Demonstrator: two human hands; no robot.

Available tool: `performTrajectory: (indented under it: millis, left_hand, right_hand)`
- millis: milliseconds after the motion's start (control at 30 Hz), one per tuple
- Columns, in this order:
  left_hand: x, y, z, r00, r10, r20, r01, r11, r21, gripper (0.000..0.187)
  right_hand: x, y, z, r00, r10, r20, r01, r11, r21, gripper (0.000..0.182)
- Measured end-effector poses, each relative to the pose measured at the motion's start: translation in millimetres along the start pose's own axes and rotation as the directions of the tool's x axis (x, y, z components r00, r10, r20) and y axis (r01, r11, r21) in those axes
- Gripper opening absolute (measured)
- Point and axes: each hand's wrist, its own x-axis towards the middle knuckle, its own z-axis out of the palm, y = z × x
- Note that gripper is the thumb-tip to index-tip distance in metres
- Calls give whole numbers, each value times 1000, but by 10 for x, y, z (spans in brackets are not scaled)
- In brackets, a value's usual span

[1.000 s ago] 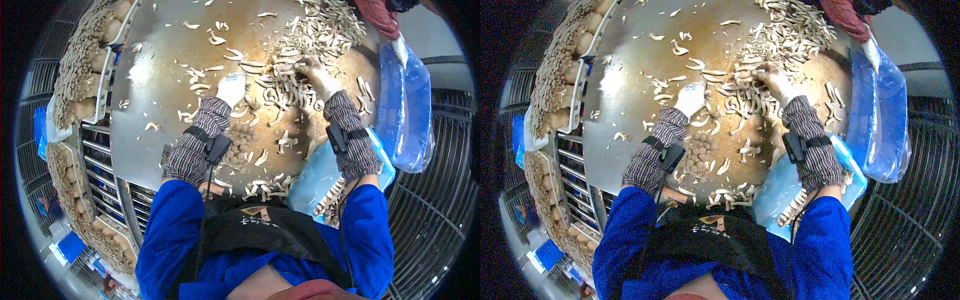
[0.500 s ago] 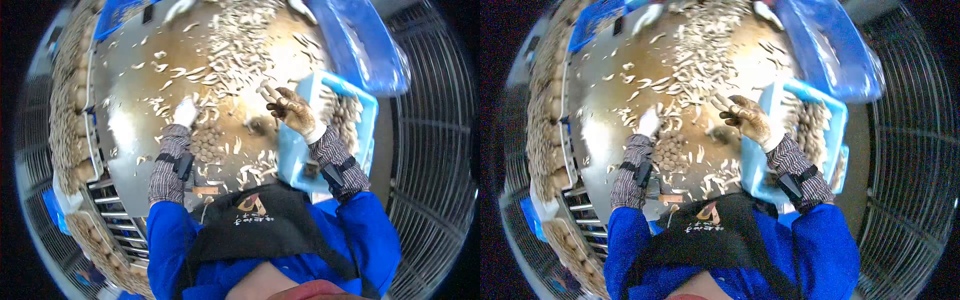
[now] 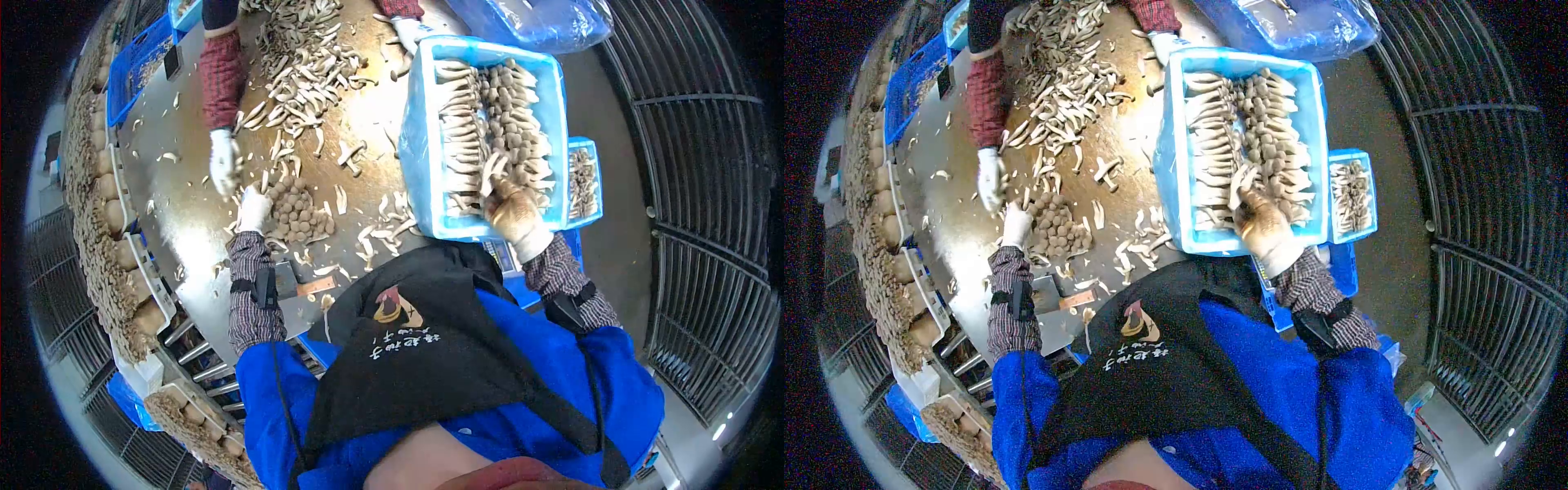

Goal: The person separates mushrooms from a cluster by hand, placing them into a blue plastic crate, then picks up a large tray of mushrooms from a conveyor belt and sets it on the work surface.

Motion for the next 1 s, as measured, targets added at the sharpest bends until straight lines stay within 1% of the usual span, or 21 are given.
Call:
performTrajectory:
  millis: [67, 133, 167, 200, 267, 300, 333, 400, 467, 533, 567, 600, 633, 667, 733, 800, 833, 867, 933, 967, 1000]
  left_hand:
    - [-46, 0, -3, 990, 82, -114, -104, 974, -204, 42]
    - [-21, 46, -61, 992, 32, 123, 3, 961, -276, 36]
    - [-278, 407, -129, 1000, 15, 13, -11, 969, -246, 32]
    - [-56, 117, 223, 956, 195, -219, -233, 959, -163, 34]
    - [-376, 561, 63, 911, 283, -300, -309, 950, -43, 39]
    - [-316, 609, 28, 909, 304, -285, -375, 896, -239, 51]
    - [-373, 598, 27, 938, 251, -237, -326, 871, -367, 63]
    - [-684, 902, -135, 945, 244, -217, -326, 675, -663, 73]
    - [-516, 556, -95, 899, 322, -297, -392, 893, -221, 80]
    - [-660, 377, 21, 931, 213, -297, -288, 927, -239, 81]
    - [-802, 277, 68, 963, 143, -228, -230, 877, -423, 80]
    - [-979, 252, 38, 984, 88, -156, -163, 795, -585, 79]
    - [-1208, 282, -31, 993, 112, -27, -108, 816, -568, 81]
    - [-1121, -103, 319, 894, 394, -211, -442, 854, -276, 93]
    - [-1417, -131, 417, 916, 359, -177, -400, 812, -424, 112]
    - [-1667, 26, 396, 988, 153, 8, -123, 821, -558, 121]
    - [-1713, 94, 421, 982, 184, -37, -171, 799, -576, 119]
    - [-1693, -53, 621, 995, 97, 14, -76, 850, -522, 116]
    - [-1778, -11, 703, 988, 111, -105, -152, 793, -590, 112]
    - [-1948, 215, 537, 991, 64, -115, -129, 620, -774, 105]
    - [-1959, 66, 662, 991, 34, -128, -122, 613, -780, 105]
  right_hand:
    - [36, 150, -109, 988, 146, 49, -148, 988, 45, 12]
    - [56, 291, 31, 994, 102, 39, -102, 995, 18, 12]
    - [189, 336, 4, 997, 56, 50, -57, 998, 19, 12]
    - [345, 366, 12, 998, 12, 64, -13, 1000, 19, 11]
    - [371, 269, 301, 997, -52, 52, 51, 998, 31, 10]
    - [308, 220, 400, 926, -341, 162, 371, 737, -565, 14]
    - [278, 191, 454, 778, -463, 424, 515, 85, -853, 25]
    - [496, 109, 487, 595, -403, 695, 528, -456, -716, 38]
    - [578, 73, 530, 689, -309, 655, 470, -497, -729, 36]
    - [707, 5, 304, 678, -222, 700, 565, -453, -690, 35]
    - [906, -19, 104, 772, -154, 616, 621, -24, -784, 38]
    - [538, -106, 189, 682, -102, 724, 675, -294, -677, 39]
    - [805, -12, -100, 768, -229, 598, 632, 422, -650, 37]
    - [237, -34, 174, 689, -246, 681, 714, 73, -696, 32]
    - [-413, 20, 664, 956, -136, 259, 273, 728, -629, 29]
    - [-362, 231, 678, 879, -237, 414, 477, 409, -778, 33]
    - [-368, 335, 763, 812, -196, 550, 584, 274, -764, 34]
    - [-387, 432, 959, 800, -52, 597, 592, 226, -774, 35]
    - [9, 759, 1169, 556, 68, 829, 831, -14, -556, 34]
    - [89, 832, 1442, 500, 219, 838, 863, -204, -462, 38]
    - [340, 983, 1579, 474, 289, 832, 868, -314, -386, 45]
